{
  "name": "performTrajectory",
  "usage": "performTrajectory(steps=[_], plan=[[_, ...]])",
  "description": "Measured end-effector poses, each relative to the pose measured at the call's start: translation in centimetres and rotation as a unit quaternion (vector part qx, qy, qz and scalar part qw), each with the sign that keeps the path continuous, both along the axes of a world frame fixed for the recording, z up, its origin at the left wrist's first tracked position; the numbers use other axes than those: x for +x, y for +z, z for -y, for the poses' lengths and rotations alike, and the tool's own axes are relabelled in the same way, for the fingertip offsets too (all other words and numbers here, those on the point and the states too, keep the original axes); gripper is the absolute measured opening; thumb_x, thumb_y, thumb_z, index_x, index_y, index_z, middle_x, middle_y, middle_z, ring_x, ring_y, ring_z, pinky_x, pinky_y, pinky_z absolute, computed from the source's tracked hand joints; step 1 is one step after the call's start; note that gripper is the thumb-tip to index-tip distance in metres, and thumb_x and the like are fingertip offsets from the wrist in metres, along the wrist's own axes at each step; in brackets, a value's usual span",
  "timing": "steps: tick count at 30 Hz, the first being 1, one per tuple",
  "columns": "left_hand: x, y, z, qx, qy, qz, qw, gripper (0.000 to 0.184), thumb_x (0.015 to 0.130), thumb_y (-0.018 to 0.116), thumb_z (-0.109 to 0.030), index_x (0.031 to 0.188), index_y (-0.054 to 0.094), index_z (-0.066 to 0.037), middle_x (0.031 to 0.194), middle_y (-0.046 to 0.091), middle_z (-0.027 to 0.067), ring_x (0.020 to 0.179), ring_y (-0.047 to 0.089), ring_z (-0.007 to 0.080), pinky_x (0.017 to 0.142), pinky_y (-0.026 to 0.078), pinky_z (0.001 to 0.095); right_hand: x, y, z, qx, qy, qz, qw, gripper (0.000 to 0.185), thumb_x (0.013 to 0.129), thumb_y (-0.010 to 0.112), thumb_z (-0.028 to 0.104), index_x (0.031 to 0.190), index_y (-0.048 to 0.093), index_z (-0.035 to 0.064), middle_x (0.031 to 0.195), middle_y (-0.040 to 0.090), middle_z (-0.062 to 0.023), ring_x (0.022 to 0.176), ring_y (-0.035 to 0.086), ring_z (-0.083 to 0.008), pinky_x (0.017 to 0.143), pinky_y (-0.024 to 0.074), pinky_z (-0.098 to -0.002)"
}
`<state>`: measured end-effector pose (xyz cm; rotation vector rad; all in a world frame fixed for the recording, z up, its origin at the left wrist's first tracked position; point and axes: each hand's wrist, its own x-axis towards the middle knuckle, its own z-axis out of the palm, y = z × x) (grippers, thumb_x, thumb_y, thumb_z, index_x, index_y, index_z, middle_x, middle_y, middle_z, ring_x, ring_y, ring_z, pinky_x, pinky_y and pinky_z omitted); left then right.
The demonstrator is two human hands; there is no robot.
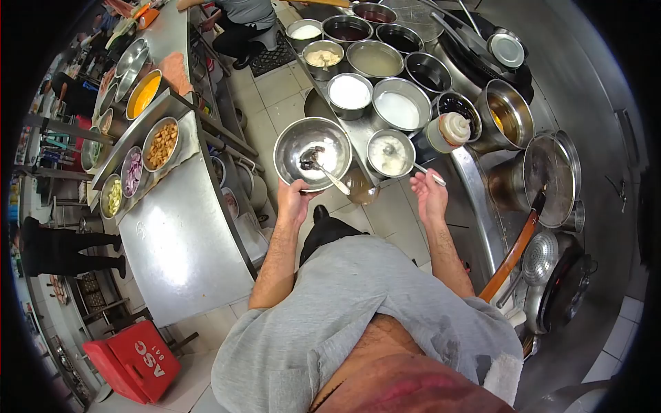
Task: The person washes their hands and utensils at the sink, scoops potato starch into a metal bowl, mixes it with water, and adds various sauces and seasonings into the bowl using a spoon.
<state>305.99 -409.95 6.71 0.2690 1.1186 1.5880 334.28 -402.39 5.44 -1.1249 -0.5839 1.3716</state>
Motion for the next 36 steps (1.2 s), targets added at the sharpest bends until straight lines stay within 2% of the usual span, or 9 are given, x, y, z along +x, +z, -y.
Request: performTrajectory(steps=[5,9,13,17,20,26,30,33,36], plan=[[-3.6,-0.2,-2.2,-0.004,0.013,0.006,1.0,0.065,0.064,0.04,0.01,0.126,0.028,-0.007,0.111,0.048,0.0174,0.088,0.058,0.0306,0.068,0.054,0.0449,-2.6,4.2,2.0,-0.226,0.205,-0.023,0.952,0.015,0.087,0.052,0.02,0.086,0.048,0.006,0.065,0.052,-0.0044,0.052,0.05,-0.0142,0.046,0.0394,-0.0259],[-6.8,-0.5,-4.2,0.032,0.018,0.009,0.999,0.064,0.063,0.04,0.009,0.125,0.029,-0.006,0.112,0.048,0.0173,0.088,0.058,0.0309,0.067,0.054,0.0435,-10.5,6.6,-4.0,0.036,0.271,0.242,0.931,0.022,0.082,0.058,0.02,0.095,0.051,0.0033,0.066,0.053,-0.0011,0.05,0.046,-0.006,0.042,0.0339,-0.0209],[-9.7,-0.7,-5.9,0.035,0.026,0.009,0.999,0.064,0.064,0.04,0.01,0.125,0.029,-0.005,0.111,0.048,0.018,0.087,0.059,0.0309,0.066,0.055,0.0441,-19.4,7.1,-13.4,0.158,0.242,0.527,0.799,0.051,0.08,0.057,0.033,0.117,0.044,0.0013,0.085,0.062,-0.0196,0.08,0.06,-0.032,0.072,0.0459,-0.0385],[-11.5,-0.1,-6.5,0.039,0.02,0.015,0.999,0.064,0.065,0.04,0.01,0.126,0.027,-0.005,0.111,0.048,0.0186,0.086,0.059,0.0308,0.067,0.055,0.0454,-25.9,2.4,-21.0,0.116,0.211,0.542,0.805,0.057,0.08,0.059,0.028,0.123,0.037,-0.0015,0.077,0.061,-0.0158,0.055,0.059,-0.0201,0.054,0.0468,-0.0328],[-12.5,0.0,-6.5,0.027,0.034,0.026,0.999,0.065,0.065,0.039,0.01,0.127,0.026,-0.006,0.113,0.046,0.0176,0.089,0.058,0.0313,0.069,0.054,0.0469,-27.8,1.9,-23.2,-0.018,0.179,0.269,0.946,0.04,0.08,0.057,0.013,0.113,0.043,-0.0046,0.065,0.055,-0.0076,0.044,0.051,-0.012,0.033,0.033,-0.0224],[-14.5,-1.7,-6.6,0.019,0.034,0.033,0.999,0.066,0.065,0.038,0.011,0.128,0.026,-0.009,0.116,0.043,0.017,0.094,0.055,0.0329,0.073,0.052,0.0501,-26.7,-0.7,-27.6,0.161,-0.05,0.419,0.892,0.027,0.084,0.053,0.024,0.094,0.054,-0.0013,0.066,0.057,-0.0059,0.048,0.054,-0.0119,0.049,0.0433,-0.0272],[-15.0,-2.2,-7.4,0.022,0.036,0.04,0.998,0.067,0.065,0.037,0.011,0.128,0.026,-0.009,0.117,0.043,0.0171,0.096,0.054,0.0334,0.075,0.051,0.0519,-26.7,-1.5,-28.5,0.052,0.001,0.359,0.932,0.031,0.086,0.05,0.027,0.095,0.056,-0.0017,0.064,0.058,-0.0065,0.053,0.056,-0.0135,0.052,0.0441,-0.0288],[-15.2,-2.0,-8.1,0.027,0.023,0.036,0.999,0.068,0.065,0.037,0.012,0.128,0.025,-0.009,0.118,0.042,0.0174,0.098,0.053,0.0334,0.075,0.05,0.0522,-26.4,-0.1,-26.1,0.201,0.037,0.511,0.835,0.035,0.088,0.046,0.031,0.095,0.057,-0.0018,0.063,0.059,-0.0078,0.056,0.058,-0.0161,0.056,0.0448,-0.0311],[-15.4,-2.1,-8.7,0.016,0.01,0.043,0.999,0.069,0.065,0.037,0.012,0.129,0.024,-0.009,0.118,0.042,0.0177,0.098,0.053,0.0332,0.075,0.05,0.0518,-25.9,1.0,-24.8,0.247,0.059,0.479,0.84,0.031,0.088,0.043,0.025,0.094,0.058,-0.001,0.086,0.061,-0.0218,0.083,0.057,-0.0393,0.071,0.045,-0.0418]])
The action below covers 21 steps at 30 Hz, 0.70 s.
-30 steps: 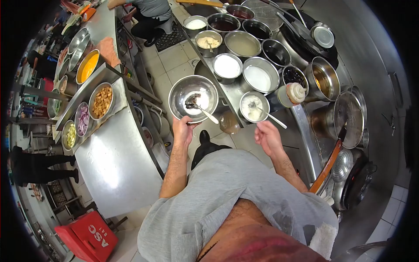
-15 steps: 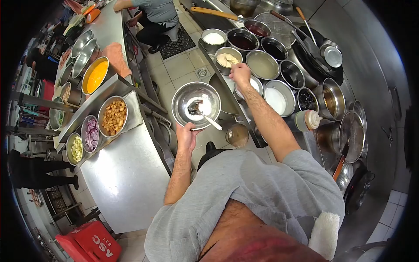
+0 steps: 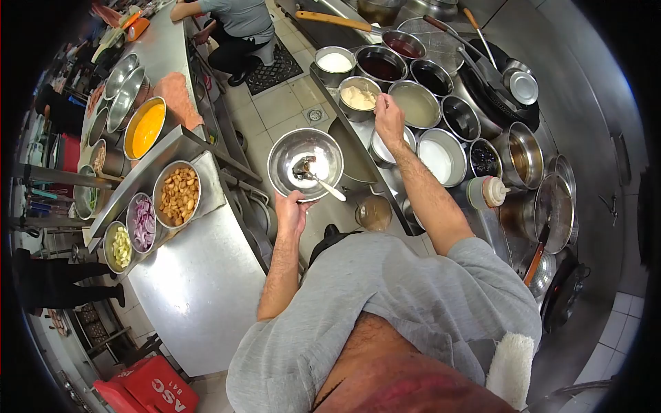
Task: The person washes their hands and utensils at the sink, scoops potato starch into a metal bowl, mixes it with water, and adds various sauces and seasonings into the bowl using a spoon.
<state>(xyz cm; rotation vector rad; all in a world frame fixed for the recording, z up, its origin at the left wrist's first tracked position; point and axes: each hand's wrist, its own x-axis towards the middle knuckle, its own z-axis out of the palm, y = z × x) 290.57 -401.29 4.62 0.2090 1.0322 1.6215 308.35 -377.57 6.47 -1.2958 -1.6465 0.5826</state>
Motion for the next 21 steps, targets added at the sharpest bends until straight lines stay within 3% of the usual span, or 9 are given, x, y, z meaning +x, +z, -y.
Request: performTrajectory(steps=[2,9,14,21], plan=[[0.1,0.4,-0.4,0.0,-0.001,-0.006,1.0,0.069,0.065,0.037,0.012,0.129,0.024,-0.009,0.118,0.043,0.0175,0.096,0.054,0.033,0.075,0.051,0.0512,0.2,-0.7,-0.9,0.013,-0.029,0.004,0.999,0.036,0.088,0.042,0.03,0.094,0.058,-0.0014,0.065,0.061,-0.009,0.058,0.059,-0.0181,0.058,0.0456,-0.0323],[0.1,1.1,-2.3,0.004,0.007,-0.014,1.0,0.069,0.065,0.038,0.013,0.128,0.026,-0.009,0.114,0.045,0.0171,0.09,0.057,0.0316,0.069,0.052,0.0468,-0.6,-1.4,-1.3,-0.076,-0.03,-0.042,0.996,0.033,0.089,0.042,0.028,0.092,0.057,-0.0015,0.067,0.062,-0.0087,0.056,0.058,-0.0146,0.056,0.0463,-0.0298],[-0.1,1.1,-3.1,-0.005,-0.01,-0.031,0.999,0.067,0.066,0.037,0.011,0.128,0.025,-0.009,0.113,0.046,0.0166,0.089,0.057,0.0296,0.068,0.053,0.045,-1.2,-1.2,-1.2,-0.138,-0.014,-0.173,0.975,0.029,0.089,0.043,0.022,0.094,0.055,-0.0036,0.072,0.06,-0.0083,0.055,0.057,-0.0109,0.048,0.0442,-0.0227],[-0.4,0.1,-4.5,-0.003,-0.009,-0.031,0.999,0.066,0.066,0.038,0.011,0.127,0.026,-0.009,0.112,0.046,0.0158,0.087,0.057,0.0291,0.066,0.053,0.0439,-1.6,-1.1,-0.8,-0.152,-0.014,-0.249,0.957,0.028,0.088,0.043,0.022,0.089,0.054,-0.0035,0.068,0.06,-0.0098,0.051,0.056,-0.0118,0.045,0.0441,-0.0245]])
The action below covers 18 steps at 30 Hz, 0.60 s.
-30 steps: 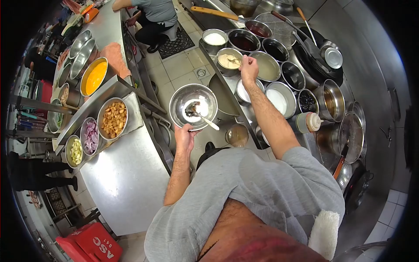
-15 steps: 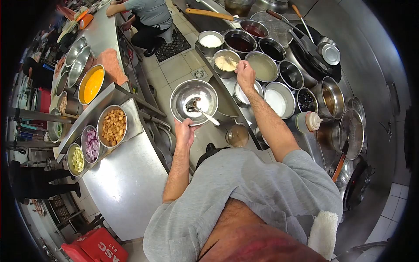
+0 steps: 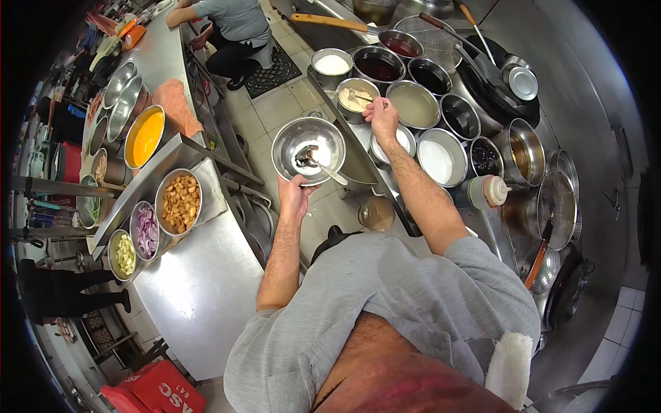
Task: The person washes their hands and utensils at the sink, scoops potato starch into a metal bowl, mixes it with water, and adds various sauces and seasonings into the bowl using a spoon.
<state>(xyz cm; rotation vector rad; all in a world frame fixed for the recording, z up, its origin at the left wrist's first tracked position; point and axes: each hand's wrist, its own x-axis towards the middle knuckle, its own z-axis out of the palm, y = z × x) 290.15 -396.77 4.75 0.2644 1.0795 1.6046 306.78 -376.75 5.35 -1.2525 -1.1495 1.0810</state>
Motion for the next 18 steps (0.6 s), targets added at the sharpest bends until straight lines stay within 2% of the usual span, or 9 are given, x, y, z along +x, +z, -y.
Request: performTrajectory(steps=[9,11,12,14,18], plan=[[-0.1,1.1,-1.5,-0.001,-0.005,-0.011,1.0,0.063,0.065,0.038,0.011,0.125,0.029,-0.007,0.109,0.049,0.016,0.086,0.058,0.029,0.066,0.053,0.0437,0.6,0.3,0.0,-0.047,-0.002,-0.139,0.989,0.026,0.089,0.044,0.018,0.095,0.048,-0.0066,0.072,0.058,-0.0126,0.052,0.057,-0.0161,0.043,0.0451,-0.0242],[-0.5,0.3,-2.1,0.013,-0.019,-0.01,1.0,0.066,0.065,0.038,0.011,0.126,0.025,-0.009,0.111,0.047,0.0167,0.087,0.058,0.0304,0.066,0.054,0.0445,1.0,0.1,-0.1,-0.06,-0.009,-0.21,0.976,0.024,0.089,0.043,0.016,0.098,0.045,-0.0067,0.072,0.058,-0.014,0.052,0.058,-0.0185,0.043,0.0464,-0.0256],[-0.7,-0.1,-2.4,0.026,-0.032,-0.009,0.999,0.069,0.065,0.038,0.011,0.127,0.022,-0.011,0.114,0.045,0.0174,0.089,0.058,0.0318,0.065,0.055,0.0453,1.3,-0.1,-0.2,-0.06,-0.01,-0.21,0.976,0.024,0.089,0.043,0.016,0.098,0.045,-0.0067,0.072,0.058,-0.014,0.052,0.058,-0.0185,0.043,0.0464,-0.0256],[-0.8,-0.5,-3.1,0.029,-0.033,-0.007,0.999,0.067,0.065,0.039,0.011,0.126,0.023,-0.01,0.113,0.045,0.0176,0.088,0.058,0.0319,0.065,0.055,0.0454,1.8,-0.1,-0.3,-0.078,-0.002,-0.289,0.954,0.023,0.089,0.042,0.013,0.1,0.044,-0.0063,0.072,0.058,-0.0148,0.052,0.058,-0.0198,0.043,0.0471,-0.0264],[-0.8,-0.8,-4.5,0.038,-0.03,-0.011,0.999,0.064,0.065,0.039,0.011,0.123,0.024,-0.009,0.113,0.045,0.0177,0.09,0.058,0.0326,0.065,0.054,0.0465,2.9,0.9,0.3,-0.073,-0.001,-0.29,0.954,0.022,0.089,0.042,0.012,0.1,0.044,-0.0061,0.073,0.058,-0.0153,0.055,0.059,-0.0208,0.045,0.0473,-0.0271]])
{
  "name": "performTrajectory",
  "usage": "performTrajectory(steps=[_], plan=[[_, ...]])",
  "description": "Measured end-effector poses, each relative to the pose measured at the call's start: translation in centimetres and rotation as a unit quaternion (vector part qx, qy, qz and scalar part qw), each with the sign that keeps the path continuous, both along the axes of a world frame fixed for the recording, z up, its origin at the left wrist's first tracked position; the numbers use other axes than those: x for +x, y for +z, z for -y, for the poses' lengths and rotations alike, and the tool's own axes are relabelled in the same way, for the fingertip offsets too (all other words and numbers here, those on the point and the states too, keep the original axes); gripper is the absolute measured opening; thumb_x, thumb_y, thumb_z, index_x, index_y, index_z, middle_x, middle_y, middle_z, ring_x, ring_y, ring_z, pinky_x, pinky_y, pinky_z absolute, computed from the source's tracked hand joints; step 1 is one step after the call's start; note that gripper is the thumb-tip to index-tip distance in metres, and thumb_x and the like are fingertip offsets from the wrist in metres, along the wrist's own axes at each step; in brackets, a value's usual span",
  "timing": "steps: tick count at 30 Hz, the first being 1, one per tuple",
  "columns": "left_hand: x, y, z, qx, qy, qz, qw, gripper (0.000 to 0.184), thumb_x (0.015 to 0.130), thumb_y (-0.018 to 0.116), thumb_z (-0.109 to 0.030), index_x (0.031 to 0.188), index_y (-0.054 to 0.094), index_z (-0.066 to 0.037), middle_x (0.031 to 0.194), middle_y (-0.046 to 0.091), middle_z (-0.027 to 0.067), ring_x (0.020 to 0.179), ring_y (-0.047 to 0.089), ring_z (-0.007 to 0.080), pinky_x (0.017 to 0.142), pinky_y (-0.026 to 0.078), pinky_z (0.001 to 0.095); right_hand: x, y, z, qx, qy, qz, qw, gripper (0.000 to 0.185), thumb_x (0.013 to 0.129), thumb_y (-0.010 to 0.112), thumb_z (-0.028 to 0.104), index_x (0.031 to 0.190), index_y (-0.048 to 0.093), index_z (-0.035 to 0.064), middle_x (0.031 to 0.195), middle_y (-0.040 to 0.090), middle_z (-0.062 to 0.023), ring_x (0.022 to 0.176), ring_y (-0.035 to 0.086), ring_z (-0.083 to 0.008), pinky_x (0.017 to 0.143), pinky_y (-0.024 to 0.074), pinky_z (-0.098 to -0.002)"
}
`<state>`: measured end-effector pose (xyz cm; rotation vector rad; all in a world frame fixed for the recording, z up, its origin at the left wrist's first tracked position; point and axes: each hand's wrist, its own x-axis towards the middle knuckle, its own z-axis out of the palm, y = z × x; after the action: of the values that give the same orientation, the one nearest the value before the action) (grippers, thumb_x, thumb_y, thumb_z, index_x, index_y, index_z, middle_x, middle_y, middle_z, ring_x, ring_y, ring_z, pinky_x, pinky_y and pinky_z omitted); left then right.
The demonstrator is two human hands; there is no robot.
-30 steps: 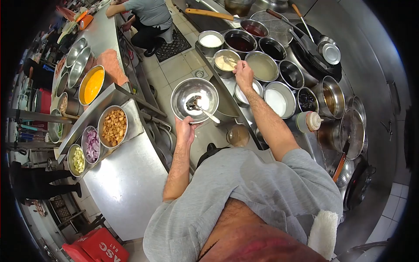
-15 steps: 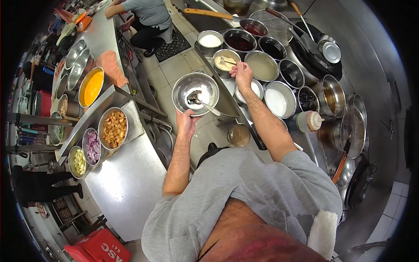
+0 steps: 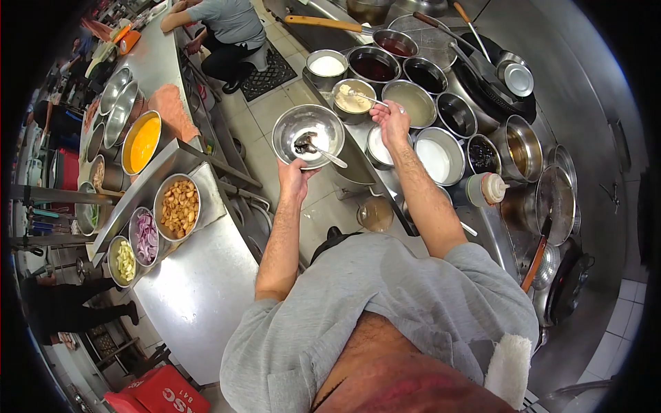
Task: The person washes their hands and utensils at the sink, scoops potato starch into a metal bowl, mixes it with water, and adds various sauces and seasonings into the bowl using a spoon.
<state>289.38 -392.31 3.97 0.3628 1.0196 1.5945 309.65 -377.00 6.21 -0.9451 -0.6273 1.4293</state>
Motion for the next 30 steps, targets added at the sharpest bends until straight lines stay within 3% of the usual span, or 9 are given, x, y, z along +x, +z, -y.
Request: performTrajectory(steps=[6,9,12,18,21,24,26,29,30], plan=[[0.0,0.4,-1.7,-0.018,0.005,0.005,1.0,0.069,0.063,0.037,0.012,0.126,0.021,-0.012,0.115,0.043,0.018,0.089,0.057,0.0336,0.065,0.054,0.0466,1.0,3.8,3.0,0.042,0.054,-0.018,0.997,0.025,0.089,0.046,0.016,0.101,0.046,-0.0069,0.077,0.058,-0.0151,0.062,0.059,-0.021,0.053,0.0477,-0.0278],[-0.3,0.8,-2.1,-0.017,-0.001,-0.008,1.0,0.069,0.063,0.037,0.011,0.126,0.022,-0.013,0.115,0.044,0.0171,0.09,0.057,0.0325,0.066,0.054,0.0455,0.5,5.6,4.8,0.143,0.181,0.176,0.957,0.03,0.09,0.049,0.019,0.103,0.054,-0.007,0.082,0.06,-0.0126,0.065,0.058,-0.0158,0.057,0.0464,-0.0236],[-0.3,1.8,-2.2,-0.019,-0.004,-0.013,1.0,0.071,0.064,0.037,0.01,0.128,0.021,-0.014,0.118,0.043,0.0169,0.096,0.055,0.0333,0.068,0.053,0.0452,-1.1,6.0,3.9,0.221,0.162,0.288,0.918,0.029,0.091,0.047,0.018,0.105,0.053,-0.0064,0.084,0.06,-0.0111,0.069,0.057,-0.0129,0.061,0.0461,-0.0234],[-0.8,1.8,-1.1,-0.015,0.003,-0.012,1.0,0.071,0.065,0.038,0.009,0.13,0.021,-0.012,0.122,0.041,0.018,0.099,0.054,0.0349,0.07,0.052,0.048,-6.8,4.1,-3.9,0.223,0.079,0.323,0.916,0.027,0.09,0.046,0.019,0.102,0.057,-0.0026,0.081,0.062,-0.0078,0.064,0.057,-0.0097,0.058,0.0459,-0.0224],[-1.2,1.5,-0.3,-0.019,0.018,-0.006,1.0,0.07,0.065,0.037,0.009,0.13,0.021,-0.012,0.12,0.042,0.0184,0.097,0.055,0.0341,0.071,0.052,0.0485,-8.9,2.1,-6.8,0.188,0.072,0.445,0.873,0.03,0.089,0.045,0.024,0.098,0.059,-0.0008,0.074,0.062,-0.0081,0.061,0.06,-0.0126,0.055,0.0476,-0.0263],[-1.7,1.5,0.6,-0.028,0.037,-0.003,0.999,0.068,0.065,0.037,0.01,0.129,0.022,-0.01,0.118,0.044,0.0186,0.095,0.056,0.0333,0.069,0.053,0.0473,-10.0,-0.3,-9.0,0.15,0.083,0.464,0.869,0.028,0.089,0.044,0.022,0.096,0.058,-0.0009,0.074,0.062,-0.008,0.061,0.06,-0.013,0.054,0.0477,-0.0266],[-2.2,0.9,0.9,-0.029,0.051,0.006,0.998,0.068,0.065,0.037,0.01,0.128,0.023,-0.009,0.117,0.044,0.0186,0.094,0.057,0.033,0.068,0.054,0.0466,-10.9,-1.6,-9.8,0.156,0.071,0.43,0.886,0.027,0.088,0.043,0.021,0.092,0.057,-0.0005,0.07,0.061,-0.0127,0.056,0.061,-0.0179,0.054,0.0474,-0.0329],[-2.7,0.0,0.9,-0.038,0.067,0.003,0.997,0.067,0.065,0.038,0.011,0.128,0.024,-0.008,0.116,0.044,0.0187,0.093,0.057,0.033,0.069,0.054,0.0466,-11.1,-1.4,-9.8,0.077,0.064,0.268,0.958,0.023,0.085,0.041,0.017,0.085,0.053,-0.0032,0.068,0.059,-0.0104,0.051,0.058,-0.0153,0.045,0.0461,-0.027],[-2.8,-0.2,0.8,-0.038,0.073,0.001,0.997,0.066,0.065,0.038,0.01,0.127,0.025,-0.008,0.116,0.044,0.0187,0.092,0.057,0.0331,0.069,0.054,0.0466,-11.0,-1.4,-9.8,0.077,0.064,0.269,0.958,0.023,0.085,0.041,0.017,0.085,0.053,-0.0032,0.068,0.059,-0.0104,0.051,0.058,-0.0153,0.045,0.0461,-0.027]])
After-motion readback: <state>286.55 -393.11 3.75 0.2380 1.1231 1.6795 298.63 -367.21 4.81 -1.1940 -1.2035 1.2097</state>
